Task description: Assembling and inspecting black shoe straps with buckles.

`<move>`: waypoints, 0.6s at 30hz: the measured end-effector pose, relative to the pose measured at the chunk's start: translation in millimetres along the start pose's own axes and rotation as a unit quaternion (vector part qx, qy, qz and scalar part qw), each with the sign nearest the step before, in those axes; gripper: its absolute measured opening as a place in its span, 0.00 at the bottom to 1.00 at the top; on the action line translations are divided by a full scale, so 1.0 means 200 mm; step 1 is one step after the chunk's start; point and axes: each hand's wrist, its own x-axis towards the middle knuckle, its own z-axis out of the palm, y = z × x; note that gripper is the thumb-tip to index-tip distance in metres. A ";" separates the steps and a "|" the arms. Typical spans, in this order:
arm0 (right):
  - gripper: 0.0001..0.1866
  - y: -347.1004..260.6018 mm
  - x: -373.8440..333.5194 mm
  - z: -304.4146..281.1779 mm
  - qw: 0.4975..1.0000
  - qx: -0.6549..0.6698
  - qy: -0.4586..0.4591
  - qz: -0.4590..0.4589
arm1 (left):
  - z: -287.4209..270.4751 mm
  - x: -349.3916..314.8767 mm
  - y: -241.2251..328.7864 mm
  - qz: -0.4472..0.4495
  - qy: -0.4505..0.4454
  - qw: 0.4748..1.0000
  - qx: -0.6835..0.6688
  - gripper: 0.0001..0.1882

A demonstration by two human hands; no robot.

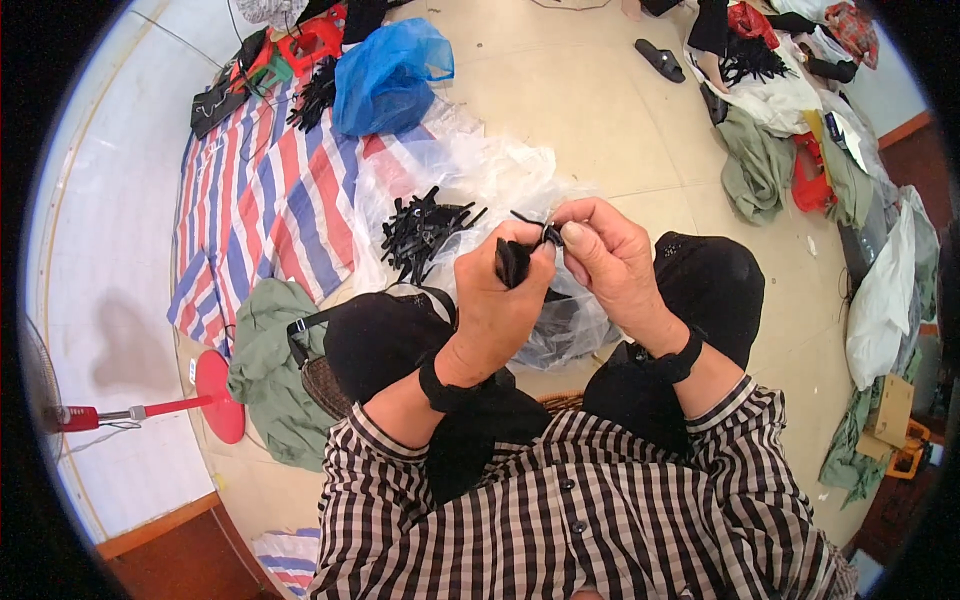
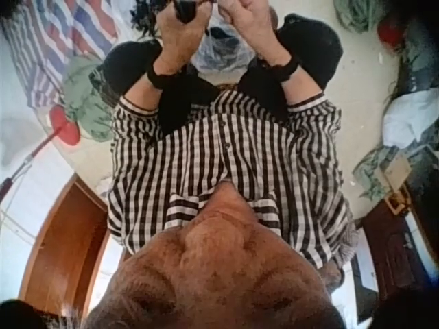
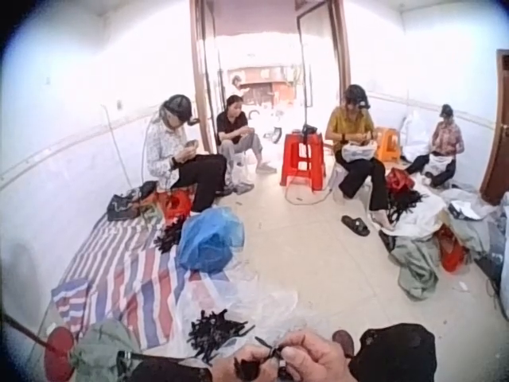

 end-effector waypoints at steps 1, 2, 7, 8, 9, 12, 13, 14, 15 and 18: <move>0.10 0.00 0.00 0.00 1.000 0.016 0.001 0.009 | 0.00 0.00 0.01 0.006 -0.001 1.000 -0.002 0.03; 0.10 0.00 -0.01 0.01 0.999 0.041 0.005 0.024 | 0.00 -0.01 0.03 -0.007 0.003 1.000 0.005 0.03; 0.11 0.04 -0.02 -0.01 0.994 0.090 -0.013 0.054 | 0.01 -0.04 0.04 -0.024 0.014 0.998 0.047 0.02; 0.11 0.04 -0.02 -0.01 0.991 0.115 -0.017 0.073 | 0.01 -0.04 0.04 -0.021 0.013 0.999 0.048 0.02; 0.11 0.05 -0.02 -0.01 0.985 0.140 -0.020 0.094 | 0.00 -0.04 0.03 -0.007 0.015 0.999 0.044 0.02; 0.11 0.06 -0.01 -0.02 0.986 0.143 -0.016 0.087 | 0.02 -0.03 0.04 0.013 0.016 0.999 0.045 0.02; 0.11 0.05 0.00 -0.03 0.986 0.144 -0.015 0.088 | 0.02 -0.03 0.04 0.021 0.017 0.998 0.051 0.02; 0.11 0.05 0.00 -0.03 0.986 0.145 -0.015 0.087 | 0.02 -0.02 0.04 0.021 0.017 0.998 0.051 0.02; 0.10 0.05 0.01 -0.03 0.983 0.159 -0.015 0.095 | 0.02 -0.02 0.04 0.038 0.017 0.997 0.062 0.02; 0.10 0.04 0.03 -0.04 0.974 0.193 -0.029 0.111 | 0.02 0.00 0.02 0.061 0.007 0.995 0.074 0.02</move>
